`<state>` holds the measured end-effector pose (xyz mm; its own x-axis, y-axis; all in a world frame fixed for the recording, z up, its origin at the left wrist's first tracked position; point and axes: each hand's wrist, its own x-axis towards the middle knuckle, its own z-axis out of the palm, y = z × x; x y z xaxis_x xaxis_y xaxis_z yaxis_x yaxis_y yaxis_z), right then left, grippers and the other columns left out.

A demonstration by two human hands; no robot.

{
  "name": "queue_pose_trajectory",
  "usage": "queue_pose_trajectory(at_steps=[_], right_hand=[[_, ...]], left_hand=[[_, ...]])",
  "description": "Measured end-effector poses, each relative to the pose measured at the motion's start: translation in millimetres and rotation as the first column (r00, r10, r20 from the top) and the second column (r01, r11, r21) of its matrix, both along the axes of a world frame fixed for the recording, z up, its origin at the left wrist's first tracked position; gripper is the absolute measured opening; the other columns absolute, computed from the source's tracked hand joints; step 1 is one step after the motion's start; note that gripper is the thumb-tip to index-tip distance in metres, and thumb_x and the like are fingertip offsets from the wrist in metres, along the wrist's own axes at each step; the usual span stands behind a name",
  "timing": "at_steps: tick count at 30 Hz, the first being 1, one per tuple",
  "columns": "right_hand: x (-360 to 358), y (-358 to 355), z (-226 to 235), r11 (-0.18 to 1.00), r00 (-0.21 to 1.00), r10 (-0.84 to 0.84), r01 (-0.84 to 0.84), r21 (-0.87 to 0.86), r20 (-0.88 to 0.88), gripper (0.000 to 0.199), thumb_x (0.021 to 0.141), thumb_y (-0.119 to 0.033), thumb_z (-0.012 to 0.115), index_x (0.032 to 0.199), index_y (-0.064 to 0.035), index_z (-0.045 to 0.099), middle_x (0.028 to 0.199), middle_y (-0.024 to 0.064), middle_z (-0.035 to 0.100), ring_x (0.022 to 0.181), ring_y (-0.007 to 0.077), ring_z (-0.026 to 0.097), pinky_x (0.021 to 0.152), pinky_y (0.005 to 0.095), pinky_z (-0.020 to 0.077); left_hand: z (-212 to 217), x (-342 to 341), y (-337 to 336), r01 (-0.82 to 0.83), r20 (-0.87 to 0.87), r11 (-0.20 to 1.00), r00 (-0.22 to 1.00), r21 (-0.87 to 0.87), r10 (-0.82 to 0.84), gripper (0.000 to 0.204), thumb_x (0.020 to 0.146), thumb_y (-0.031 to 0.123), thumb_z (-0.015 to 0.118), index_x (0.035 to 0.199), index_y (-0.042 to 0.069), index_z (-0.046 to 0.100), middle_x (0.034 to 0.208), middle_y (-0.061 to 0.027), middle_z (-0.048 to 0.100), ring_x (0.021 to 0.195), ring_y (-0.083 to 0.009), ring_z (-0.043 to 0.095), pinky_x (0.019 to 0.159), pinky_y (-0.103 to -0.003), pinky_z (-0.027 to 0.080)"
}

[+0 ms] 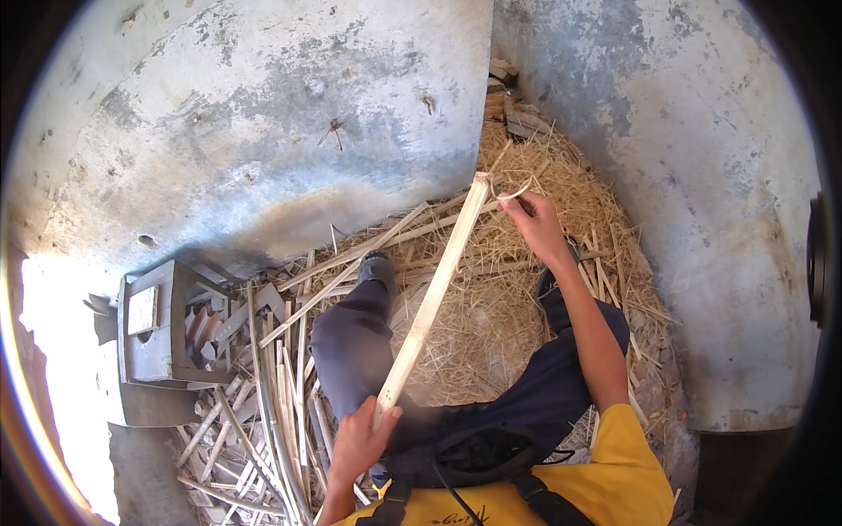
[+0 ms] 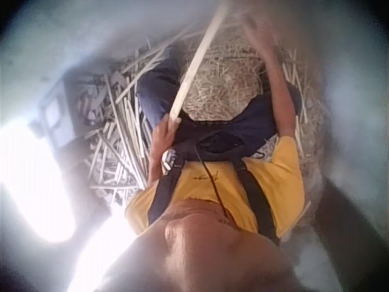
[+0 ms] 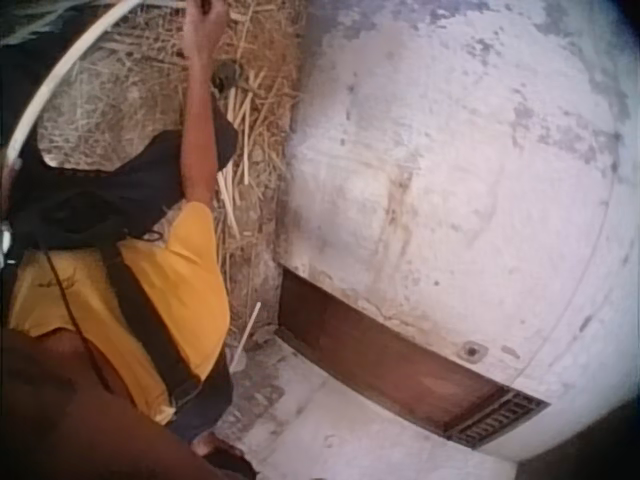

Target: The person whittles a thin wooden strip using a utility knife while seated, stripping small shavings from the edges and tip of the wood.

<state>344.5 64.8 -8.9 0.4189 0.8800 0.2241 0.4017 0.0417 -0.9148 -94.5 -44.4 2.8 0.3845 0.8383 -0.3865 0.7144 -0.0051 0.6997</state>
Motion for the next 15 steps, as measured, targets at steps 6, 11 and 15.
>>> queue_pose_trajectory(at_steps=[6,11,15], right_hand=[[-4,-13,26,0.986,0.902,0.129,-0.074,0.147,-0.412,0.026,0.112,-0.026,0.065,0.099,-0.0043,0.067,0.078,-0.0046,0.059,0.060,0.0022,0.040,0.052,0.0222,0.0314],[6,-18,21,0.983,0.973,0.068,-0.027,0.183,-0.222,0.027,0.111,-0.029,0.068,0.112,-0.0037,0.076,0.077,-0.0046,0.062,0.062,0.0031,0.043,0.055,0.0242,0.0325],[14,-24,25,0.980,1.000,0.022,-0.024,0.198,0.013,0.030,0.109,-0.033,0.070,0.115,-0.0046,0.076,0.073,-0.0041,0.059,0.061,0.0063,0.043,0.056,0.0274,0.0316]], left_hand=[[5,11,13,0.079,0.064,0.971,0.993,0.227,-0.096,0.056,0.094,0.035,0.086,0.135,0.003,0.065,0.091,-0.0174,0.076,0.086,-0.0336,0.077,0.079,-0.042,0.058],[18,45,28,0.079,0.075,0.953,0.992,0.291,-0.105,0.066,0.093,0.036,0.087,0.144,0.004,0.059,0.104,-0.0178,0.076,0.100,-0.0343,0.078,0.084,-0.042,0.060],[7,90,50,0.135,0.205,0.904,0.950,0.407,-0.234,0.058,0.098,0.033,0.082,0.142,0.003,0.059,0.095,-0.0169,0.073,0.091,-0.0302,0.077,0.080,-0.041,0.058]])
